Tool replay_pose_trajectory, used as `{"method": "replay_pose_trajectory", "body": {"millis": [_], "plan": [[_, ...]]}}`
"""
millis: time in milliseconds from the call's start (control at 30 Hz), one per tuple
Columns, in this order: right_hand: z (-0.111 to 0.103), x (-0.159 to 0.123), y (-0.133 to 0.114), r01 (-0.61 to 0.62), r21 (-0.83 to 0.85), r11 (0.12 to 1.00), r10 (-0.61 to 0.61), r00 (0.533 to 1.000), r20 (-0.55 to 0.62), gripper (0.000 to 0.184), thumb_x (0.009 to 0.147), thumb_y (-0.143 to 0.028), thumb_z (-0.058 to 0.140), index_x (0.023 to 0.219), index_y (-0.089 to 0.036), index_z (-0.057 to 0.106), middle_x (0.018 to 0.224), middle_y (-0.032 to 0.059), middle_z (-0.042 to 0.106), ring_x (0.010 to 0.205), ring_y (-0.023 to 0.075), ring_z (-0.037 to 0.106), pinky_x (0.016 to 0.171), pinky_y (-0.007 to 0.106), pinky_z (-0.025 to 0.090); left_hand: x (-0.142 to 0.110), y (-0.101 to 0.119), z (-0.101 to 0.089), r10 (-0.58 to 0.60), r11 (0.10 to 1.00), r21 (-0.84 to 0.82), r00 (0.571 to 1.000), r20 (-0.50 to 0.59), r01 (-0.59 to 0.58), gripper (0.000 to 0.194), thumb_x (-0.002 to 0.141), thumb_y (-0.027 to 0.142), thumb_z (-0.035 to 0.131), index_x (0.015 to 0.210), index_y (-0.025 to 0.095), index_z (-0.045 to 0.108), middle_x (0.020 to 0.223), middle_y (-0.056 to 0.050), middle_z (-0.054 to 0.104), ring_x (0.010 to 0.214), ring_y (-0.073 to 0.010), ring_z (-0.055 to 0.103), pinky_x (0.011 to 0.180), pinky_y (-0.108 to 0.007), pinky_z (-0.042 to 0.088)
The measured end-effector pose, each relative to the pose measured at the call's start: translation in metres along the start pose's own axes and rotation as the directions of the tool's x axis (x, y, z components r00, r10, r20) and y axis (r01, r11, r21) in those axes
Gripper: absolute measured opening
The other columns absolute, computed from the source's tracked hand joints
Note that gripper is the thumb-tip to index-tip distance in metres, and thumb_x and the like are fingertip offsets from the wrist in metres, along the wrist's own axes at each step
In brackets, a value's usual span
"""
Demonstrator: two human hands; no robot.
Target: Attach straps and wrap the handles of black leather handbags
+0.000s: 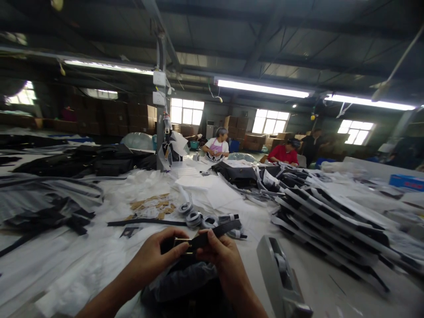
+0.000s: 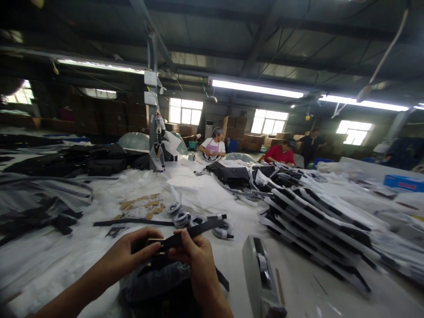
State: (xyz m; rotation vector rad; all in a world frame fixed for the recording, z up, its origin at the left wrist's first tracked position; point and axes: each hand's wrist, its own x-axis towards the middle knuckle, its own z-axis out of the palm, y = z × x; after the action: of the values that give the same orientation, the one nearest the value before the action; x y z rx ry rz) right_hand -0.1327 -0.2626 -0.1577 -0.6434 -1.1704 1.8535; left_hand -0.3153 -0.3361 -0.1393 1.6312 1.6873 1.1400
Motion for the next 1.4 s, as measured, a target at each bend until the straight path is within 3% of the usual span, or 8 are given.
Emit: {"method": "replay_pose_trajectory", "body": {"millis": [100,300,533,667,767,933,1133,1400], "plan": [[0.001,0.001,0.000,0.023,0.055,0.998,-0.018,0.996,-0.086,0.042,0.076,-0.048,0.074,0.092,-0.009,0.074,0.076,0.0086,0.073,0.062,0.0149,0.068,0.063,0.025,0.057,-0.003,0.003,-0.003,0.007,0.998,0.063,1.000,0.015,-0.008,0.033,0.084,0.052,0.061,0.094,0.022,0.068,0.087,-0.001,0.071,0.083,-0.0211,0.065,0.073,-0.027,0.047],[-0.004,0.008,-0.004,0.190,0.249,0.950,-0.109,0.946,-0.307,0.034,0.069,-0.042,0.082,0.085,-0.014,0.074,0.072,0.0028,0.072,0.063,0.0130,0.065,0.060,0.022,0.055,-0.007,0.013,-0.011,0.008,0.979,0.204,1.000,-0.003,-0.007,0.030,0.084,0.050,0.060,0.089,0.023,0.070,0.088,-0.001,0.070,0.086,-0.0226,0.064,0.076,-0.028,0.045],[-0.014,0.015,-0.005,0.125,0.453,0.883,-0.025,0.975,-0.219,0.021,0.071,-0.035,0.081,0.083,-0.019,0.072,0.086,0.0011,0.073,0.082,0.0154,0.067,0.073,0.026,0.055,-0.004,0.020,-0.009,-0.017,0.989,0.144,0.999,-0.031,0.021,0.027,0.082,0.047,0.062,0.087,0.022,0.070,0.088,-0.002,0.072,0.086,-0.0235,0.065,0.077,-0.029,0.046],[-0.008,0.008,-0.002,0.051,0.313,0.948,-0.025,0.996,-0.088,0.028,0.076,-0.037,0.077,0.095,-0.019,0.071,0.096,0.0042,0.071,0.087,0.0170,0.066,0.068,0.024,0.052,-0.003,0.017,-0.005,-0.019,0.992,0.123,0.999,-0.034,0.023,0.028,0.081,0.047,0.063,0.086,0.021,0.070,0.086,-0.002,0.072,0.084,-0.0232,0.066,0.075,-0.028,0.046],[-0.002,0.005,0.003,0.057,0.141,0.988,-0.053,0.998,-0.033,0.038,0.071,-0.039,0.081,0.101,-0.017,0.071,0.090,0.0041,0.070,0.080,0.0166,0.065,0.069,0.025,0.051,-0.001,0.012,-0.003,-0.019,0.991,0.135,0.999,-0.032,0.023,0.028,0.081,0.048,0.063,0.087,0.022,0.070,0.085,-0.001,0.072,0.084,-0.0233,0.066,0.075,-0.028,0.047],[-0.001,0.006,0.006,0.084,-0.043,0.996,-0.085,0.996,-0.012,0.049,0.068,-0.046,0.081,0.102,-0.013,0.072,0.084,0.0074,0.074,0.075,0.0209,0.069,0.071,0.031,0.053,-0.001,0.006,-0.005,-0.007,0.988,0.152,0.999,-0.038,0.013,0.027,0.082,0.047,0.063,0.088,0.022,0.070,0.086,-0.001,0.073,0.085,-0.0238,0.066,0.076,-0.030,0.047],[0.001,0.000,0.005,0.066,-0.096,0.993,-0.068,0.998,-0.012,0.045,0.074,-0.043,0.078,0.109,-0.015,0.071,0.094,0.0102,0.076,0.087,0.0267,0.071,0.074,0.035,0.056,-0.004,0.006,-0.003,0.001,0.993,0.118,0.995,-0.096,0.011,0.024,0.080,0.041,0.065,0.096,0.023,0.069,0.096,-0.002,0.073,0.092,-0.0238,0.066,0.083,-0.030,0.048],[0.000,-0.004,0.015,0.115,-0.181,0.977,-0.130,0.988,-0.077,0.048,0.070,-0.047,0.079,0.106,-0.015,0.074,0.086,0.0107,0.077,0.078,0.0287,0.072,0.072,0.039,0.059,-0.001,0.002,0.000,-0.006,0.993,0.118,0.991,-0.132,0.022,0.026,0.078,0.042,0.066,0.096,0.022,0.066,0.087,-0.001,0.071,0.082,-0.0215,0.065,0.073,-0.028,0.048]]}}
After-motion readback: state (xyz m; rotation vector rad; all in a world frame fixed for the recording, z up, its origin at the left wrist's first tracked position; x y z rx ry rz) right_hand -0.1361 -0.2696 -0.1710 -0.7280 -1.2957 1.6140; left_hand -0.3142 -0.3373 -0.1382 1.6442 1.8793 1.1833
